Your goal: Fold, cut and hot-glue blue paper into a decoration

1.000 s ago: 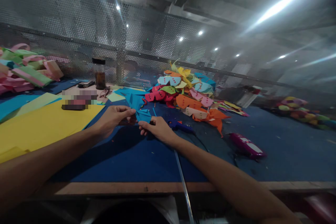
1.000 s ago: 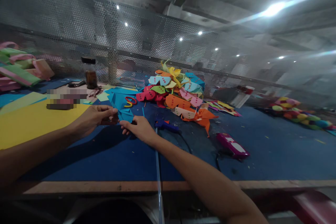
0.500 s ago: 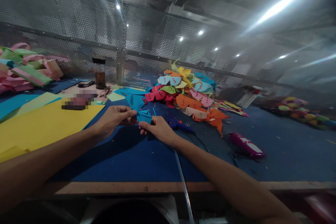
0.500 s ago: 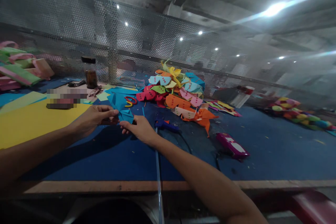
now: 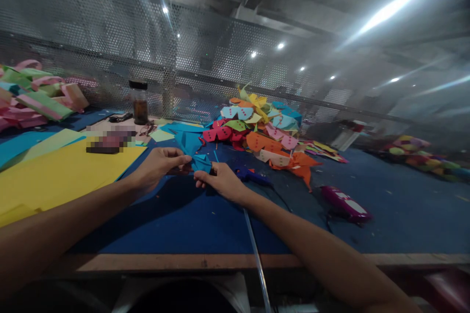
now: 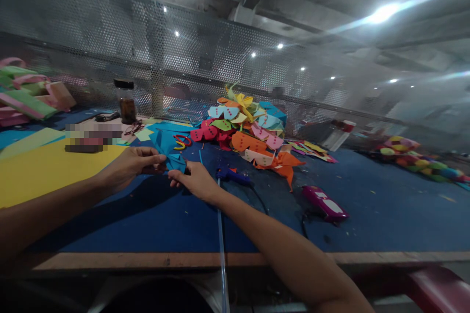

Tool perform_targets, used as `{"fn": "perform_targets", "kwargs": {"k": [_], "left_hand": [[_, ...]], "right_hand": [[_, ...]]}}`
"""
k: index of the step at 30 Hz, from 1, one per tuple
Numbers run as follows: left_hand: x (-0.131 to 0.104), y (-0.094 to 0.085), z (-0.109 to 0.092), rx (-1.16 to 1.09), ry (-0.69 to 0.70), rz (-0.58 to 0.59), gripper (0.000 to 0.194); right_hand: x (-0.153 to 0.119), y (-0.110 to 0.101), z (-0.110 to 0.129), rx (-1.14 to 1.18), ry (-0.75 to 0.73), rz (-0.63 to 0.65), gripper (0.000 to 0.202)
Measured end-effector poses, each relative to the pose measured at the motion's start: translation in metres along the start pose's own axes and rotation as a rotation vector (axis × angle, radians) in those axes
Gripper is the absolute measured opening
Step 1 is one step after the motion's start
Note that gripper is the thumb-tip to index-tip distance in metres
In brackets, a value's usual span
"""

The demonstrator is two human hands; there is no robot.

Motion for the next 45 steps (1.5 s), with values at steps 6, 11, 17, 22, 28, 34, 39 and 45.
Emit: {"fn": "perform_targets", "kwargs": {"k": [6, 11, 17, 22, 28, 34, 39, 45], "left_hand": [[-0.002, -0.003, -0.004, -0.008, 0.012, -0.021, 0.044], [-0.001, -0.009, -0.003, -0.017, 0.009, -0.057, 0.045], [0.003, -0.007, 0.000, -0.057, 0.013, -0.018, 0.042], [0.004, -0.007, 0.002, -0.054, 0.006, -0.014, 0.039], [0.003, -0.006, 0.000, -0.054, 0.017, -0.003, 0.037], [0.004, -0.006, 0.002, -0.036, 0.018, -0.002, 0.036], [0.004, -0.009, 0.000, -0.042, 0.016, -0.022, 0.036], [0.003, -0.014, -0.002, -0.083, 0.003, -0.062, 0.040]], "right_hand": [[0.001, 0.000, -0.002, 0.119, 0.033, -0.024, 0.062], [0.001, -0.007, 0.000, 0.097, 0.021, -0.062, 0.063], [-0.001, -0.002, -0.003, 0.038, 0.025, -0.033, 0.046], [0.000, -0.002, 0.000, 0.014, -0.004, -0.016, 0.043], [-0.001, 0.000, 0.002, 0.022, -0.012, 0.005, 0.038], [0.000, 0.001, 0.000, 0.004, 0.000, 0.013, 0.039], [0.000, 0.000, 0.001, 0.051, 0.002, 0.000, 0.042], [0.000, -0.002, 0.000, 0.100, -0.009, -0.016, 0.038]]}}
Point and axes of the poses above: each hand's wrist, its own x-axis towards the middle knuckle, its own y-axis out of the palm, z = x × y, the point moved 10 cm from there along x, towards the middle knuckle, and after that the axes turned 13 degrees about -y, right-handed, at the moved point
